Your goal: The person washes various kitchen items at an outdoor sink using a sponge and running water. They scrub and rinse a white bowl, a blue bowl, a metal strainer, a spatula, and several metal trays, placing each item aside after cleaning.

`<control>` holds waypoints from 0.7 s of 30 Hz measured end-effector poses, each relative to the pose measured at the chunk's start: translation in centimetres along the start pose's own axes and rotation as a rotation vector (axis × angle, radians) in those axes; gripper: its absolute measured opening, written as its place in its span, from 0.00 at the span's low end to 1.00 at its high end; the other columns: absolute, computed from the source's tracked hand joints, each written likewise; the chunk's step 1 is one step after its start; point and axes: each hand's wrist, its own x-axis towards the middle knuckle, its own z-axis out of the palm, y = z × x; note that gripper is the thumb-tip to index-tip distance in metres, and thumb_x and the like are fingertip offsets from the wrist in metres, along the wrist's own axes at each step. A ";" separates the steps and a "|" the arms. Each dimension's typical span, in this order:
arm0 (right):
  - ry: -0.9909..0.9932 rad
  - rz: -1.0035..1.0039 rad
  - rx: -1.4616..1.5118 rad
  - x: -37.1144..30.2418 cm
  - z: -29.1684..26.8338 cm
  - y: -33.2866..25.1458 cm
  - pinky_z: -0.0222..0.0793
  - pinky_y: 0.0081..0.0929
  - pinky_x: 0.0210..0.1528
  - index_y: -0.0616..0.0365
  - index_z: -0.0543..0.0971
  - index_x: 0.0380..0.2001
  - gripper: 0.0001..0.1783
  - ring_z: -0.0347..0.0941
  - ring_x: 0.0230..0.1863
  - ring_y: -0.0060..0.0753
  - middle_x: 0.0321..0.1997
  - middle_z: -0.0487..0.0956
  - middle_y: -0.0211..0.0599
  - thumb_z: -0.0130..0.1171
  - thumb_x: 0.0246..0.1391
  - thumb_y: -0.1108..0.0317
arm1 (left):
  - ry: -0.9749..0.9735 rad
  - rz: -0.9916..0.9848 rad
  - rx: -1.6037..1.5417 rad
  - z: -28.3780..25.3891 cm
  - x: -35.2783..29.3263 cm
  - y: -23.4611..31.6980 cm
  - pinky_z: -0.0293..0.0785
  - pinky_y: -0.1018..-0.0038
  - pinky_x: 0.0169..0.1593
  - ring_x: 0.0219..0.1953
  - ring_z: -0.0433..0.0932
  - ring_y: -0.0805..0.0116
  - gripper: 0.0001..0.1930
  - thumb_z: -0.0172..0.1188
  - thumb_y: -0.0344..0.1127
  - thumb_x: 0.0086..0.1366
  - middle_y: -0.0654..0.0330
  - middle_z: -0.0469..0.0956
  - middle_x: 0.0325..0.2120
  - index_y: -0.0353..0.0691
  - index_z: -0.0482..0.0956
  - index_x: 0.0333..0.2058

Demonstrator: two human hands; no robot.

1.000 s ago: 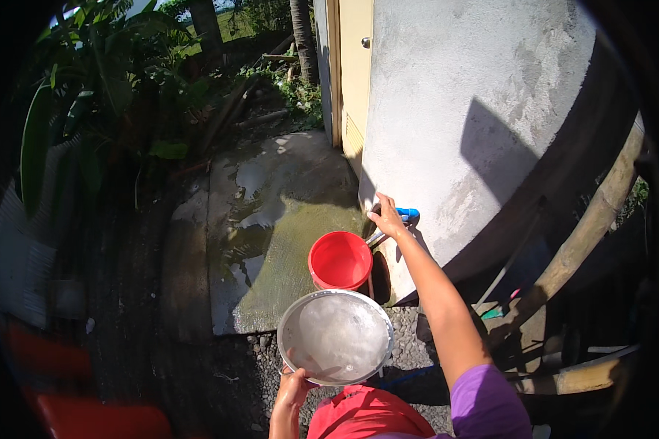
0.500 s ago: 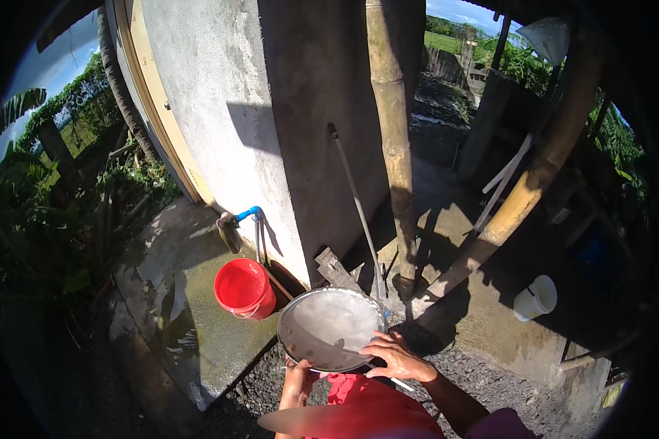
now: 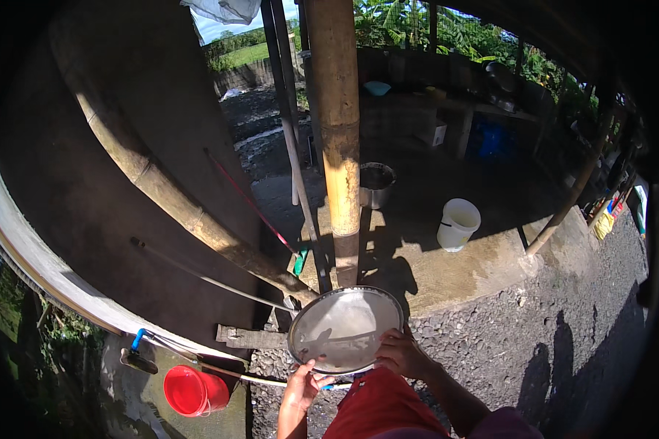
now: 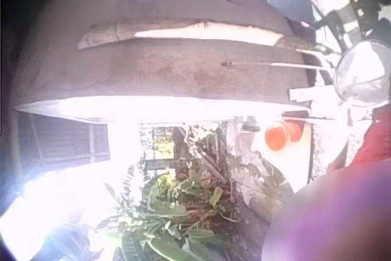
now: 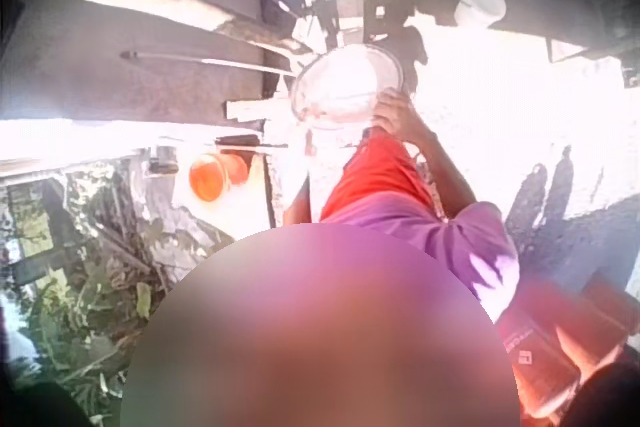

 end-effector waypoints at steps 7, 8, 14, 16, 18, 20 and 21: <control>0.074 0.094 -0.106 1.3 -8.9 15.1 0.51 0.42 0.51 0.51 0.75 0.21 0.11 0.65 0.40 0.28 0.26 0.71 0.24 0.65 0.34 0.61 | -0.031 -0.149 0.028 10.3 17.0 -4.2 0.75 0.57 0.41 0.41 0.74 0.52 0.29 0.59 0.40 0.52 0.53 0.70 0.46 0.40 0.60 0.52; 0.049 0.116 -0.112 1.9 -10.2 17.3 0.52 0.41 0.50 0.51 0.75 0.21 0.11 0.66 0.41 0.30 0.27 0.72 0.27 0.65 0.34 0.61 | -0.026 -0.180 0.016 12.1 19.7 -4.4 0.75 0.55 0.40 0.40 0.74 0.49 0.27 0.57 0.39 0.54 0.51 0.67 0.48 0.42 0.59 0.52; 0.156 0.124 -0.149 7.4 -18.3 29.3 0.61 0.37 0.46 0.54 0.75 0.22 0.13 0.67 0.43 0.36 0.32 0.74 0.33 0.67 0.32 0.63 | -0.263 0.061 0.074 22.6 31.1 -2.3 0.77 0.58 0.39 0.44 0.74 0.56 0.22 0.46 0.41 0.63 0.57 0.65 0.51 0.51 0.54 0.55; 0.226 0.170 -0.026 9.2 -20.3 32.5 0.64 0.36 0.43 0.56 0.75 0.22 0.13 0.69 0.44 0.39 0.31 0.75 0.34 0.68 0.32 0.66 | -0.217 0.204 0.150 25.4 34.0 -0.8 0.76 0.60 0.40 0.45 0.72 0.59 0.31 0.48 0.29 0.62 0.58 0.64 0.52 0.53 0.45 0.60; 0.314 0.183 0.113 11.1 -21.6 35.8 0.65 0.36 0.43 0.57 0.75 0.22 0.12 0.70 0.43 0.40 0.29 0.75 0.35 0.68 0.32 0.68 | -0.118 0.348 0.332 27.8 36.9 0.8 0.75 0.63 0.41 0.51 0.66 0.61 0.37 0.50 0.24 0.59 0.55 0.58 0.55 0.54 0.42 0.61; 0.319 0.204 0.178 12.7 -22.3 39.2 0.67 0.34 0.42 0.58 0.75 0.22 0.12 0.71 0.43 0.39 0.26 0.76 0.34 0.68 0.31 0.70 | -0.039 0.465 0.694 29.9 40.7 2.7 0.60 0.59 0.56 0.61 0.51 0.56 0.42 0.57 0.26 0.54 0.50 0.48 0.60 0.47 0.41 0.62; 0.326 0.228 0.235 13.4 -22.4 40.8 0.67 0.33 0.41 0.58 0.75 0.22 0.12 0.71 0.43 0.39 0.26 0.76 0.34 0.68 0.31 0.70 | -0.112 0.552 0.685 30.7 42.2 3.5 0.56 0.59 0.58 0.62 0.50 0.57 0.44 0.60 0.30 0.52 0.51 0.46 0.61 0.46 0.41 0.62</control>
